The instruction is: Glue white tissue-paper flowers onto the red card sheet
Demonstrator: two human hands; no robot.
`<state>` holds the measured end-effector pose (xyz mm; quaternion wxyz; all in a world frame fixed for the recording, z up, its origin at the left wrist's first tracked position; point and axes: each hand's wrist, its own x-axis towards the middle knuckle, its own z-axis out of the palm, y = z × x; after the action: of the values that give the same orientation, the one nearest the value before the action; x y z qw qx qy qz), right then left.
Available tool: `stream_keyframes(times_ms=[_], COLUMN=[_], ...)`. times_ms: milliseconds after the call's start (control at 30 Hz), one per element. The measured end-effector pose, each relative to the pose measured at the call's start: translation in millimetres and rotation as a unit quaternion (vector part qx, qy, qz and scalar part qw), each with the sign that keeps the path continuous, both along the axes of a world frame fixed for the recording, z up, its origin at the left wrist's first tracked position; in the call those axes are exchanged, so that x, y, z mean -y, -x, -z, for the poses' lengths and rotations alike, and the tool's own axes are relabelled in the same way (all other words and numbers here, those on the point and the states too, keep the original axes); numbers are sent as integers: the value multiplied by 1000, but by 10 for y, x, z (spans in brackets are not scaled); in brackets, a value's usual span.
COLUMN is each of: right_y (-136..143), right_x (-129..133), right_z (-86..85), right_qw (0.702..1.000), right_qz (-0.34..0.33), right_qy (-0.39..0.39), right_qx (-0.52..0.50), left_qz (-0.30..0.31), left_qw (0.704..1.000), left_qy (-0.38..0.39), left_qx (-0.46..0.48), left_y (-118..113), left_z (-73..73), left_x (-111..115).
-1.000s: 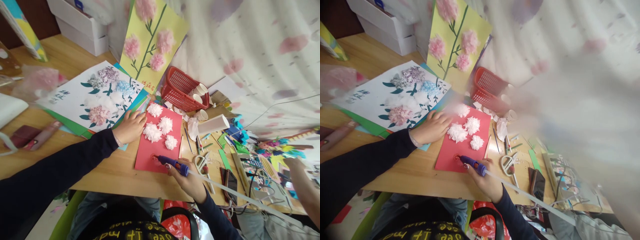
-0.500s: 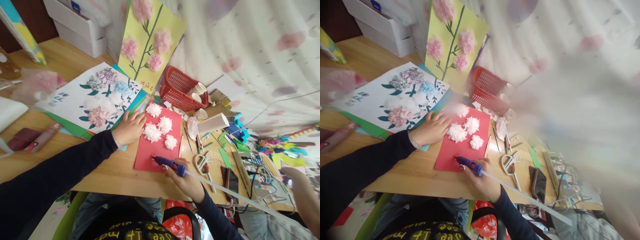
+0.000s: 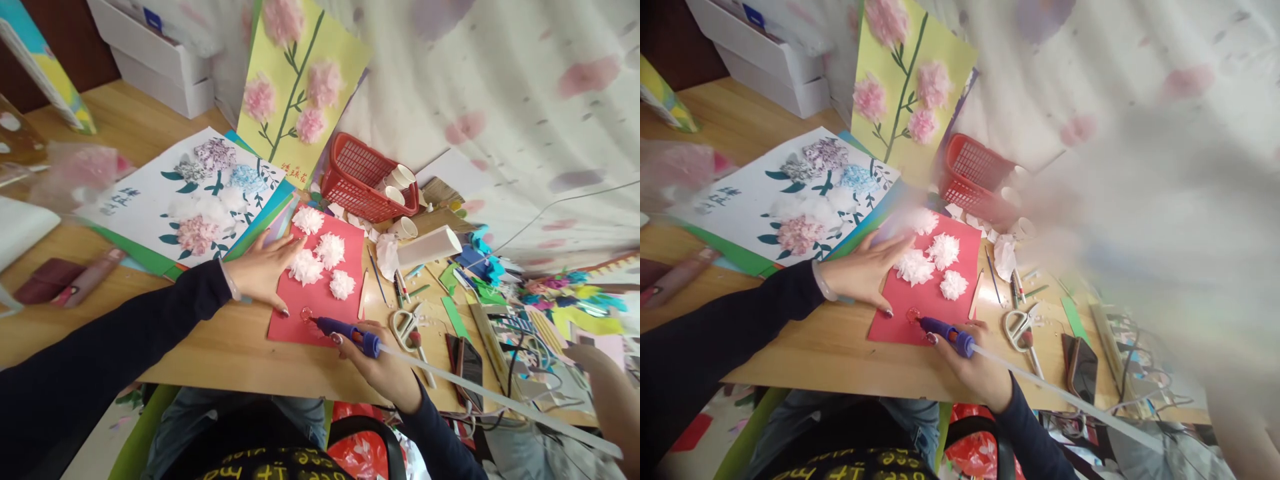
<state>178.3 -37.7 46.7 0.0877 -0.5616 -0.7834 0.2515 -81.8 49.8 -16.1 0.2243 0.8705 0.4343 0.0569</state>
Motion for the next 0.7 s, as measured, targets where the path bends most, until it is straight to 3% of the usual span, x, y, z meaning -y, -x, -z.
stream_keyframes(times_ms=[167,367,567,700], right_y=[24,18,31,-8], right_x=[-19,-32,-51,-49], right_z=[6,-26,13,-11], right_qw=[1000,999,999,998], right_qz=[23,16,21,15], right_qy=[-8,37,10,49], right_qx=[-15,-16,-33,-39], left_qz=[30,34,37,34], left_qw=[999,999,999,999], left_qy=[12,13,26,25], left_qx=[-7,0,-8,-7], left_y=[28,50,55,48], left_z=[4,26,6,-4], left_x=[26,45,69,81])
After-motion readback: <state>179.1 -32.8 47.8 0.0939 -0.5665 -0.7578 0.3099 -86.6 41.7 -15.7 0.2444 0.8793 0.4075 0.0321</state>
